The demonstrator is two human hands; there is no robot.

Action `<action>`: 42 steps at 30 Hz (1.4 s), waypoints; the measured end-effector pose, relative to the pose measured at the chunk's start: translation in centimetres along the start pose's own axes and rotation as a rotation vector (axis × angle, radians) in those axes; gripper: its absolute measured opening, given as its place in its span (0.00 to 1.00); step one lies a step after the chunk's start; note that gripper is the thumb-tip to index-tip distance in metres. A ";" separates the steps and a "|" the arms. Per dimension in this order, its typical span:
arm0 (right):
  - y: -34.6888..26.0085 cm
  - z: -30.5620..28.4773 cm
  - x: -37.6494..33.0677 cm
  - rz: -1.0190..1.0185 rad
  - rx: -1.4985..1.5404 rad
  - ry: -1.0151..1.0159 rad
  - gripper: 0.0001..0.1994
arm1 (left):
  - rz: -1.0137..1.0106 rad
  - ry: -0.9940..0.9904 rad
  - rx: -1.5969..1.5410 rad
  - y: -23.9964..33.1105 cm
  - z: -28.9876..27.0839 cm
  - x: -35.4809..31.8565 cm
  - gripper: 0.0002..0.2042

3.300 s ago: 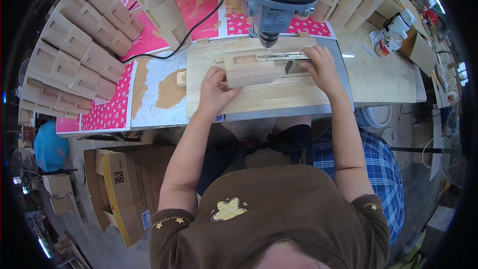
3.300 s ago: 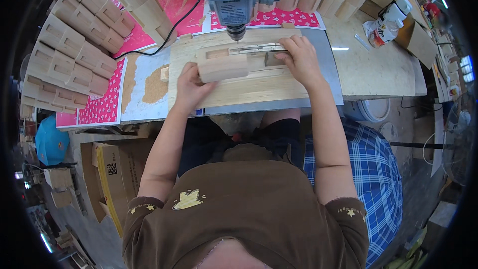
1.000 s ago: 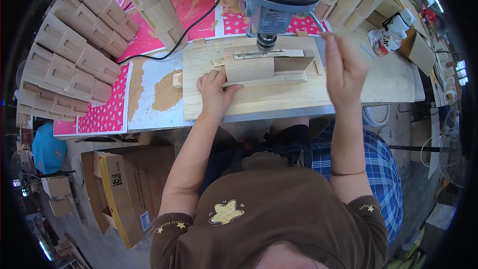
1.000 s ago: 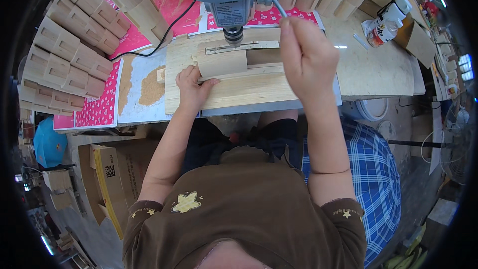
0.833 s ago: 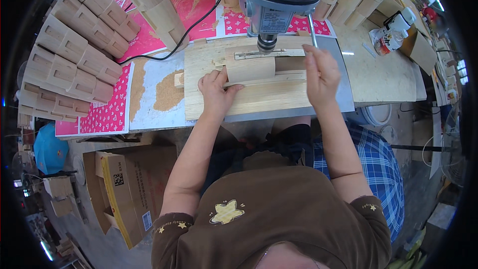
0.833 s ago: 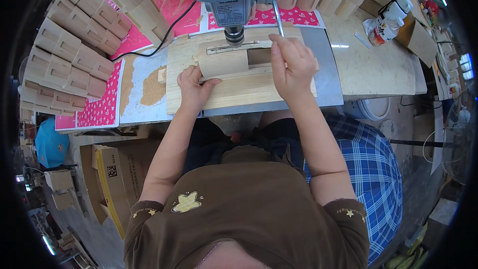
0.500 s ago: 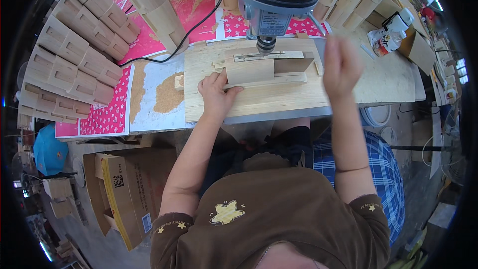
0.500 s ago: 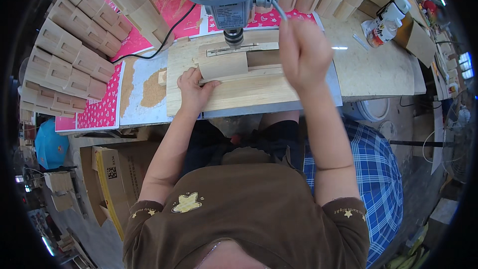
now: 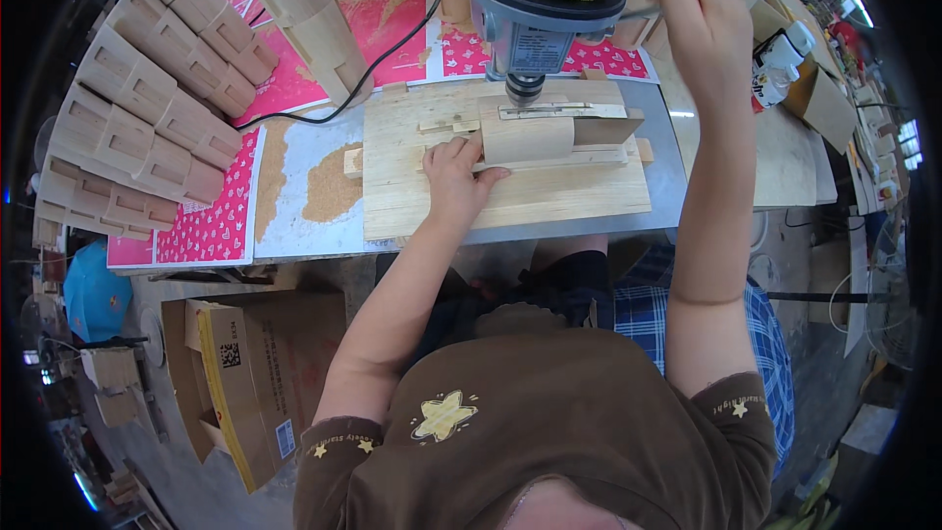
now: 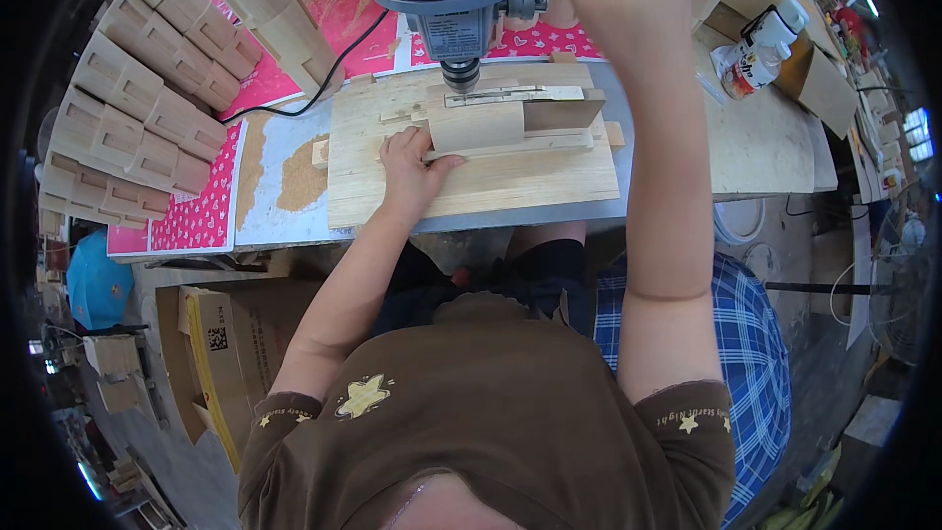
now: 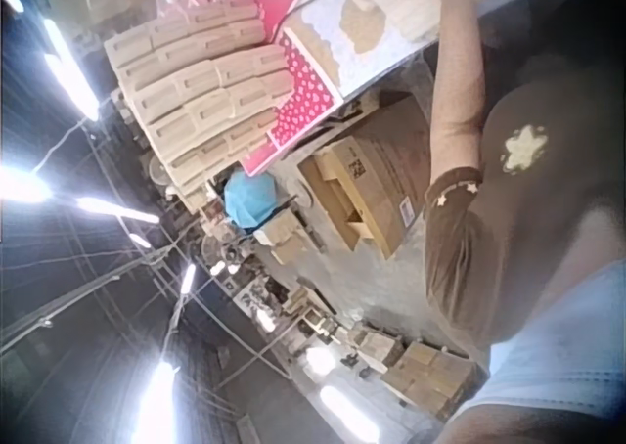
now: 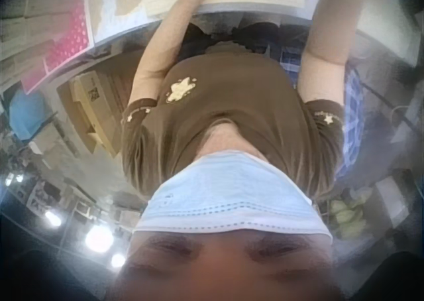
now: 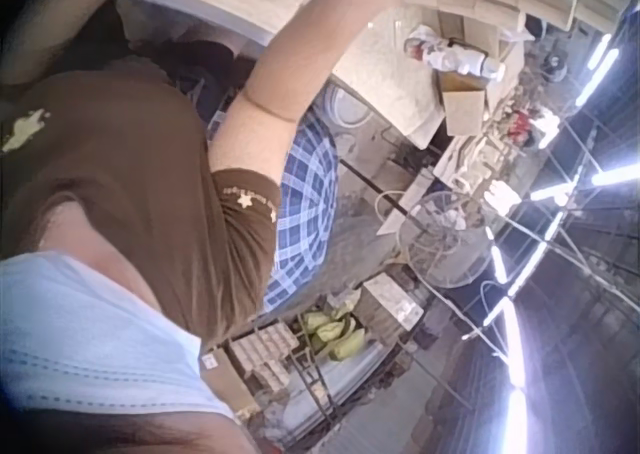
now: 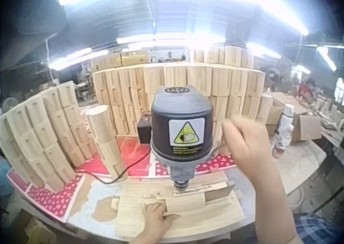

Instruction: Drilling a hole into cylindrical wooden blocks using a drill press.

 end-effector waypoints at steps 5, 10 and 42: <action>-2.0 1.4 -8.2 0.126 0.177 0.036 0.07 | -0.014 -0.004 0.017 -0.2 -0.5 -0.1 0.23; 0.3 4.3 -12.4 0.036 0.133 0.134 0.05 | -0.013 -0.034 0.019 0.5 0.1 0.3 0.23; 5.9 8.1 -15.0 0.005 -0.178 -0.454 0.14 | -0.277 -0.151 -0.670 -3.0 -1.7 0.0 0.15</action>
Point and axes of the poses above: each hand's wrist, its own x-axis towards the middle knuckle, its own z-axis out of the palm, y = z × x, the point moved 9 cm from there along x, towards the middle knuckle, and after that the axes turned 5 degrees about -z, right-handed, at the moved point
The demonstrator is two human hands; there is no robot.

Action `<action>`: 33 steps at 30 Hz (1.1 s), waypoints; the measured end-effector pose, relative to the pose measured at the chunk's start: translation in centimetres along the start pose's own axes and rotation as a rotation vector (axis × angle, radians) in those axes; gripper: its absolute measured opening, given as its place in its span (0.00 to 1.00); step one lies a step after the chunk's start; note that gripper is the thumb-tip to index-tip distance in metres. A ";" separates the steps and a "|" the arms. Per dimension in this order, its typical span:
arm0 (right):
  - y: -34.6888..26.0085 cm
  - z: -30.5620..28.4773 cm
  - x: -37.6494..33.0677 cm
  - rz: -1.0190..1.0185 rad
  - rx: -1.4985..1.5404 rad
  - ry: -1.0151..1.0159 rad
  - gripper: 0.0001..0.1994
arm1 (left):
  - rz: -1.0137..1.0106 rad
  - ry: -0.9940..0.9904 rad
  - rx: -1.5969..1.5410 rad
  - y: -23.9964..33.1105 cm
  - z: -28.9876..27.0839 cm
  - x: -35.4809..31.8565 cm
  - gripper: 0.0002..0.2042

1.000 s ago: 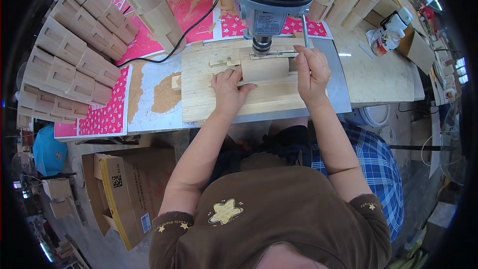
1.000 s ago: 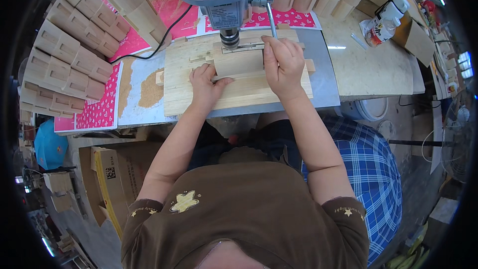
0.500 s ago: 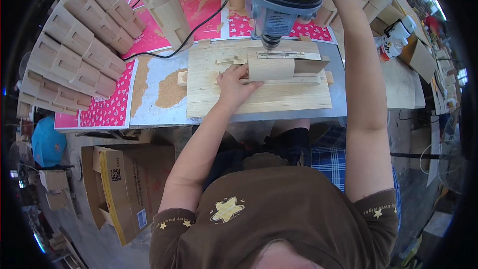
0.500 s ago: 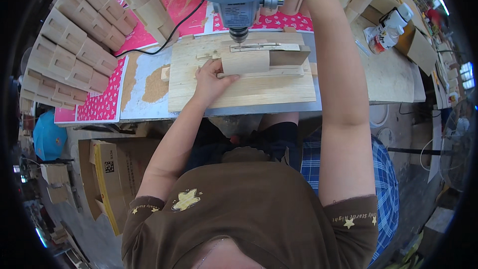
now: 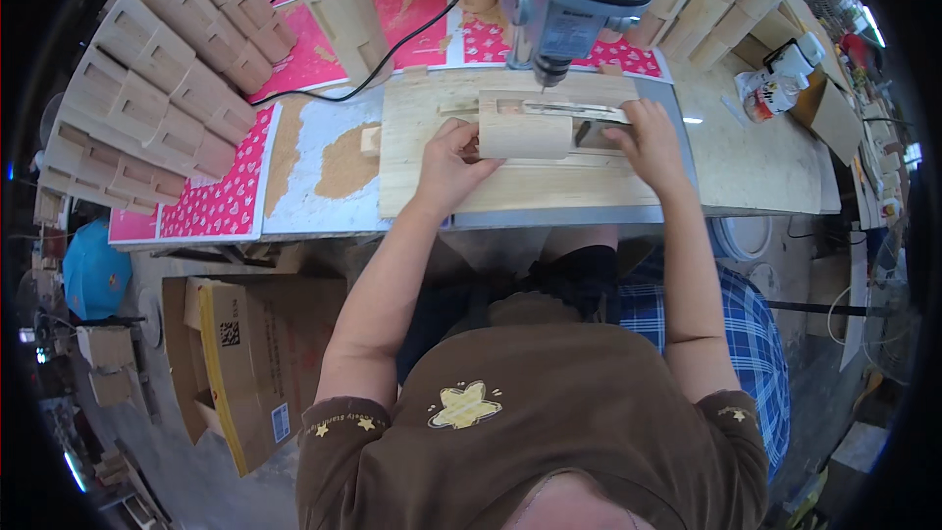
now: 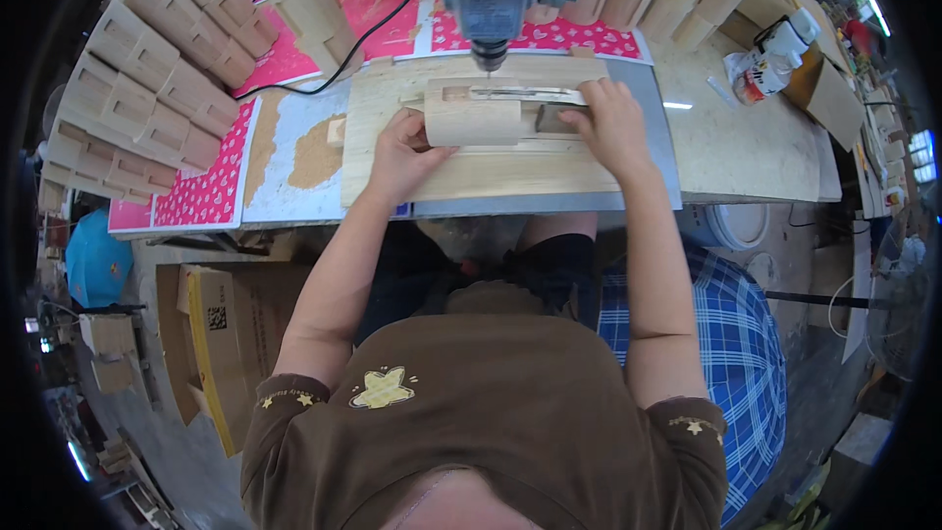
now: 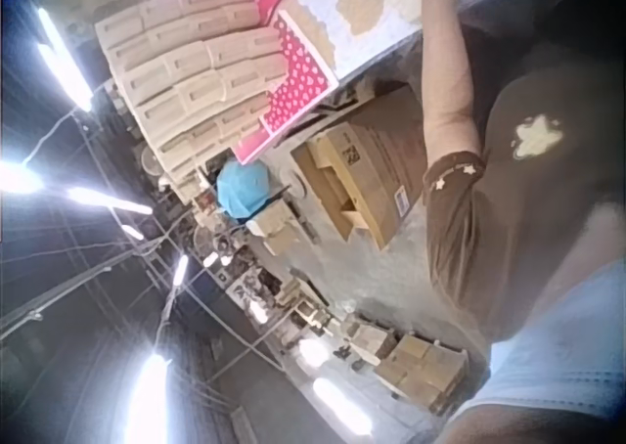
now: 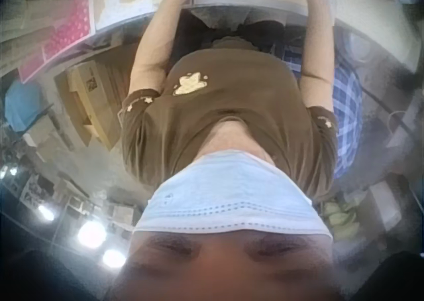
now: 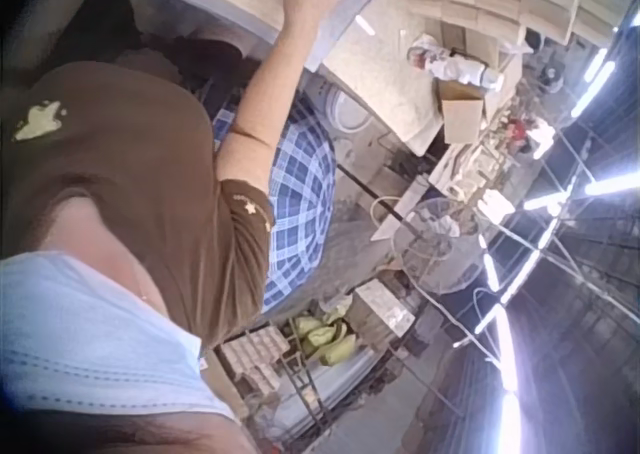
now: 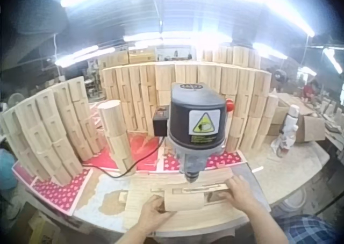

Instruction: Drilling a hole into cylindrical wooden blocks using a drill press.

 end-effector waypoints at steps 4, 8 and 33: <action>-1.7 0.1 -0.4 -0.037 0.045 -0.014 0.16 | 0.122 -0.036 0.349 4.2 -4.6 -1.9 0.16; -4.3 0.1 -0.5 -0.033 0.120 -0.045 0.16 | 0.211 -0.042 0.400 6.7 -6.9 -4.0 0.16; -2.3 -2.2 -4.8 0.290 0.458 -0.313 0.12 | -0.341 0.438 -0.408 2.7 -21.9 -8.7 0.16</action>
Point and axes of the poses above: each hand's wrist, its own x-axis towards the middle knuckle, its own z-axis out of the palm, y = z × x, the point moved 9 cm from there along x, towards the middle knuckle, and after that the axes turned 5 degrees about -z, right-handed, at the moved point
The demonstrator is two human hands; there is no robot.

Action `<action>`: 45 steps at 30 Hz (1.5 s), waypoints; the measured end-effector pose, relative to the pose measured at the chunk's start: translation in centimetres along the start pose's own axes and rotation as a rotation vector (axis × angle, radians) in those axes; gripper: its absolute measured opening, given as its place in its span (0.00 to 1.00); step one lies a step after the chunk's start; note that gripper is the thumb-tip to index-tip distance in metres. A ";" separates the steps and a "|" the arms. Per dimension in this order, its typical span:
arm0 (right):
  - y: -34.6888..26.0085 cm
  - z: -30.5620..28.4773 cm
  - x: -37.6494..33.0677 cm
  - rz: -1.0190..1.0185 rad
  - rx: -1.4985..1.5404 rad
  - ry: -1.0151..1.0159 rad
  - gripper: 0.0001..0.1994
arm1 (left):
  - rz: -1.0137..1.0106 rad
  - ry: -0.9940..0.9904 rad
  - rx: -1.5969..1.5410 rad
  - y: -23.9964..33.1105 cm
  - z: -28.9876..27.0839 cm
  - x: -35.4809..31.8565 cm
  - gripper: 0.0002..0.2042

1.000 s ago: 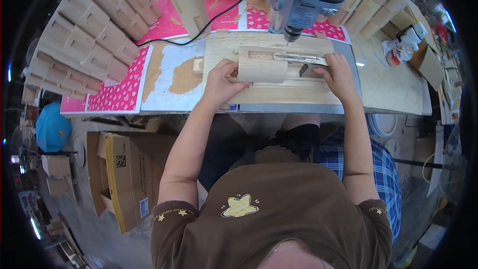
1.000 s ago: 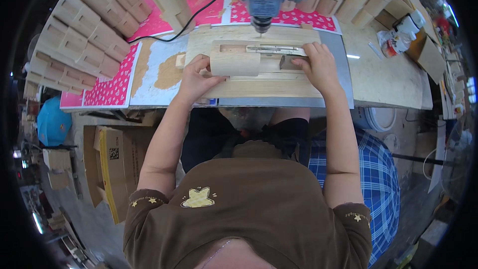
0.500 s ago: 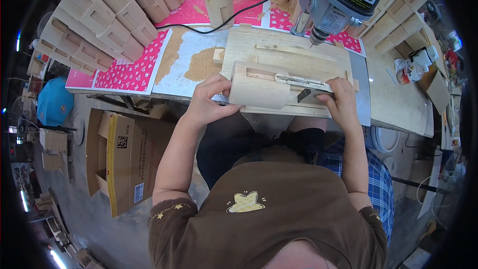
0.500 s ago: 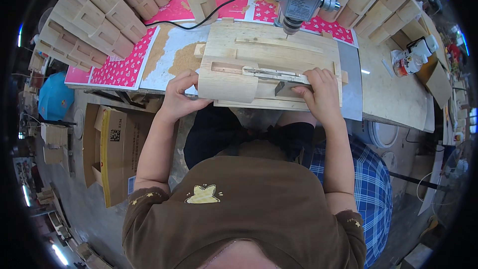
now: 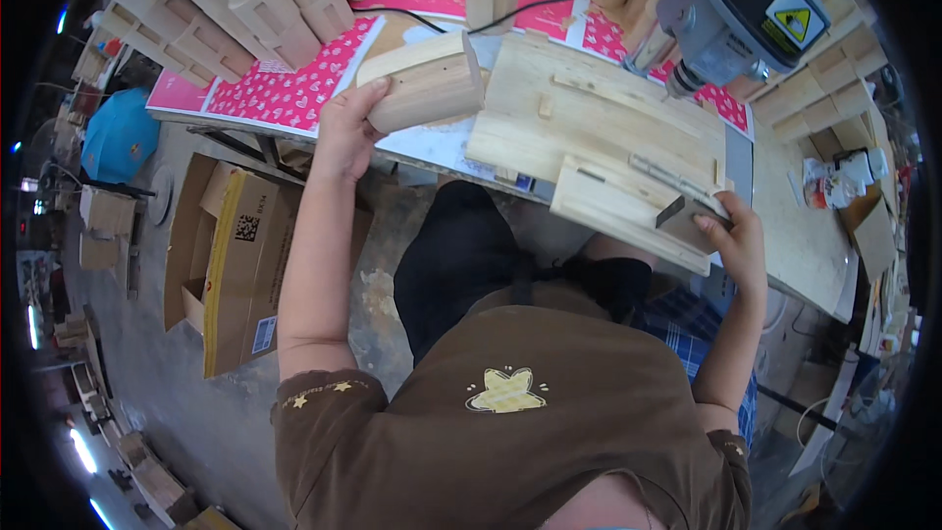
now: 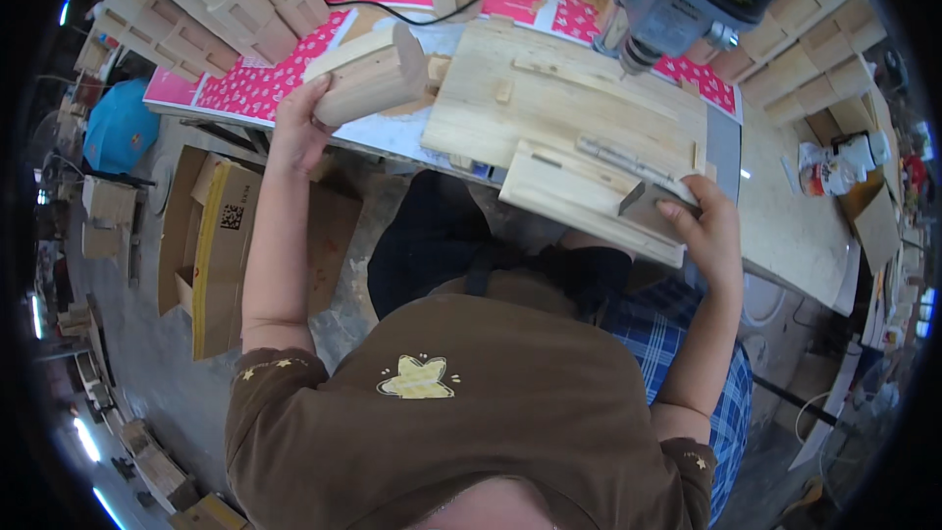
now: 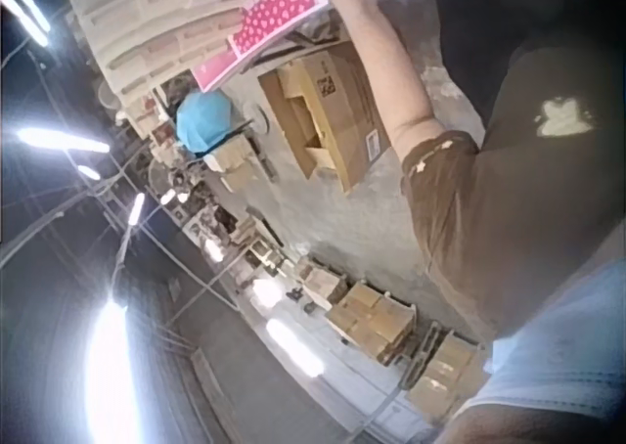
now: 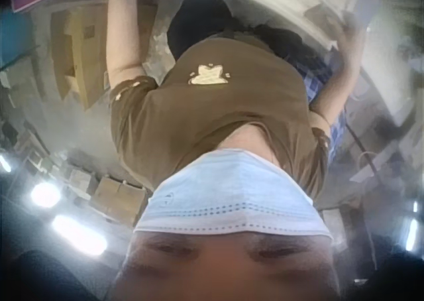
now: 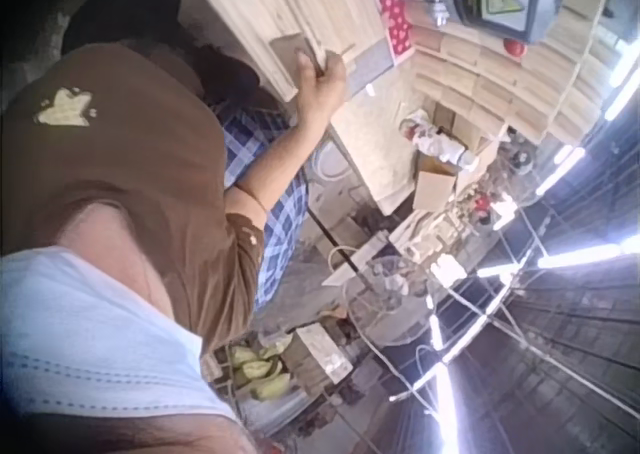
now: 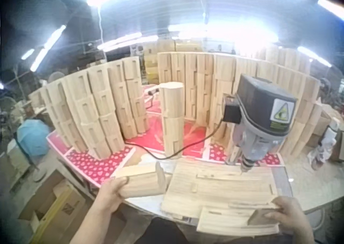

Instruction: Drilling a hole into cylindrical wooden blocks using a drill press.

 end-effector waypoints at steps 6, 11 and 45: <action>-2.8 1.5 0.6 -0.145 0.014 0.062 0.12 | -0.188 0.163 -0.140 -2.2 -1.7 -0.7 0.24; -3.0 0.8 0.1 -0.280 -0.120 0.146 0.14 | -0.008 0.163 0.107 0.2 -3.9 -0.8 0.17; -2.8 2.8 0.1 -0.256 -0.221 0.250 0.15 | 0.427 1.039 0.684 7.0 -27.8 5.8 0.29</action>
Point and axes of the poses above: each hand's wrist, its own x-axis towards the middle knuckle, its own z-axis out of the palm, y = z × x, the point moved 9 cm from there along x, towards the middle knuckle, and after that the axes turned 5 degrees about -z, right-handed, at the moved point
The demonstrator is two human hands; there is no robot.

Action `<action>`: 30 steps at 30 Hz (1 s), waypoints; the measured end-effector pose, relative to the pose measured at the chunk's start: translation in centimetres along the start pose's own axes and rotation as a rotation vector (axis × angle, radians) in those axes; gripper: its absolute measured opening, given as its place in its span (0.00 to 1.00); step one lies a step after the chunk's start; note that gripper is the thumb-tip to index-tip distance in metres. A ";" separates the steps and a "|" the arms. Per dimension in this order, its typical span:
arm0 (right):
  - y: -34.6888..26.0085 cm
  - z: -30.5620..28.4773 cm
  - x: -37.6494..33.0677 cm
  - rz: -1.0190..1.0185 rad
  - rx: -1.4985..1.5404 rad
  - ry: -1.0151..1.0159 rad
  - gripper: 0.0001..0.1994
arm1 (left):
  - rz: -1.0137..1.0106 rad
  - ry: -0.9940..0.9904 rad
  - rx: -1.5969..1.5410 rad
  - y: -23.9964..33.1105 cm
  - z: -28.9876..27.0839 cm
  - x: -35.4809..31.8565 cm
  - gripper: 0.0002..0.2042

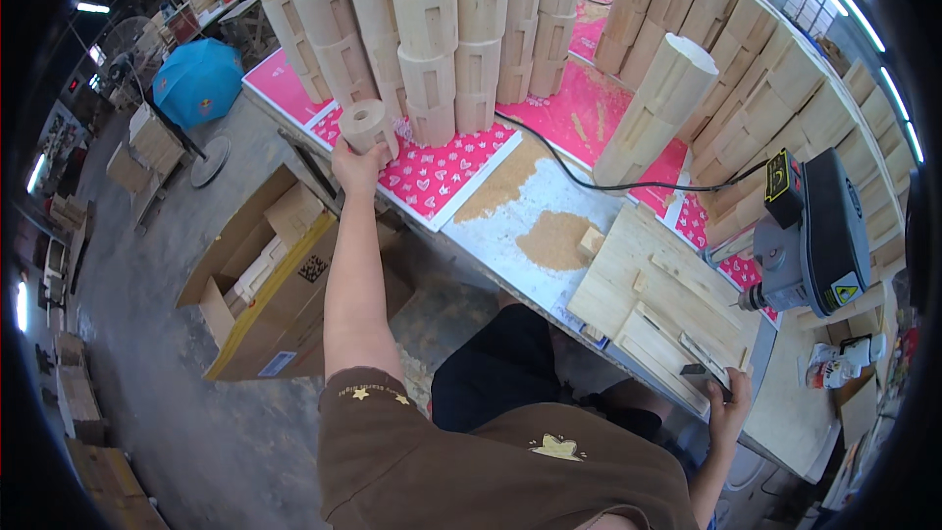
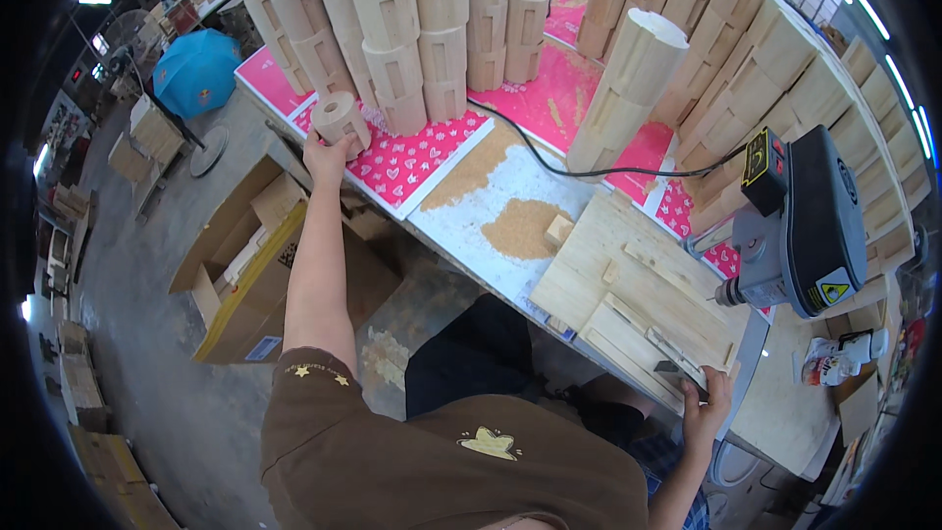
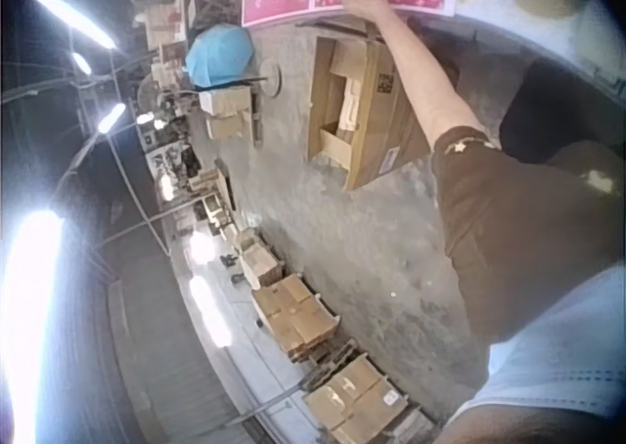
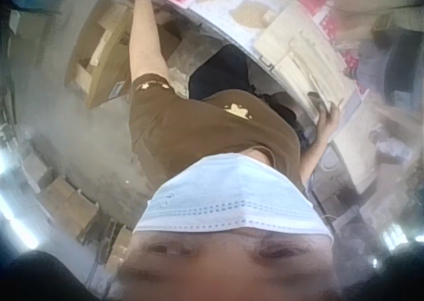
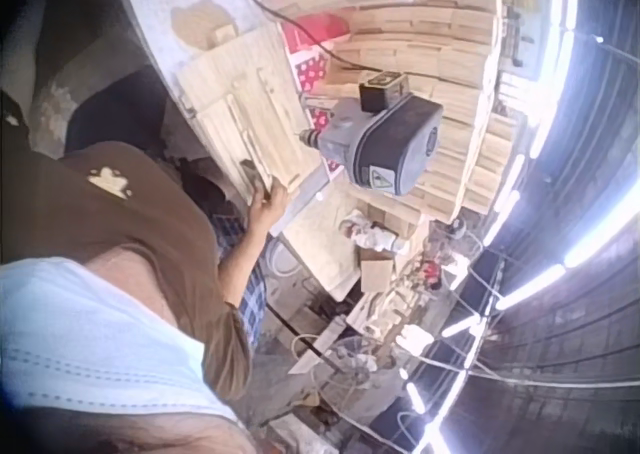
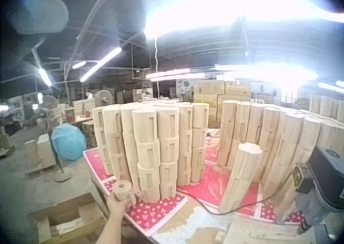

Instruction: Drilling a hole into cylindrical wooden blocks using a drill press.

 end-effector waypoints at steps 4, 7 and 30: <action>0.0 -0.4 -0.3 0.044 -0.008 0.027 0.15 | -0.009 -0.017 -0.127 0.5 3.1 0.5 0.31; 0.1 -0.4 -0.4 0.078 0.004 0.032 0.15 | -0.013 -0.003 0.009 -2.3 6.2 2.1 0.32; -1.2 -1.0 0.3 -0.007 -0.047 0.076 0.16 | 0.432 -0.546 -0.240 34.5 22.1 -19.8 0.56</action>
Point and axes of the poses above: each hand's wrist, its own x-axis towards the middle knuckle, its own z-axis out of the palm, y = z × x, the point moved 9 cm from there along x, towards the middle knuckle, and after that the axes turned 5 degrees about -z, right-handed, at the moved point
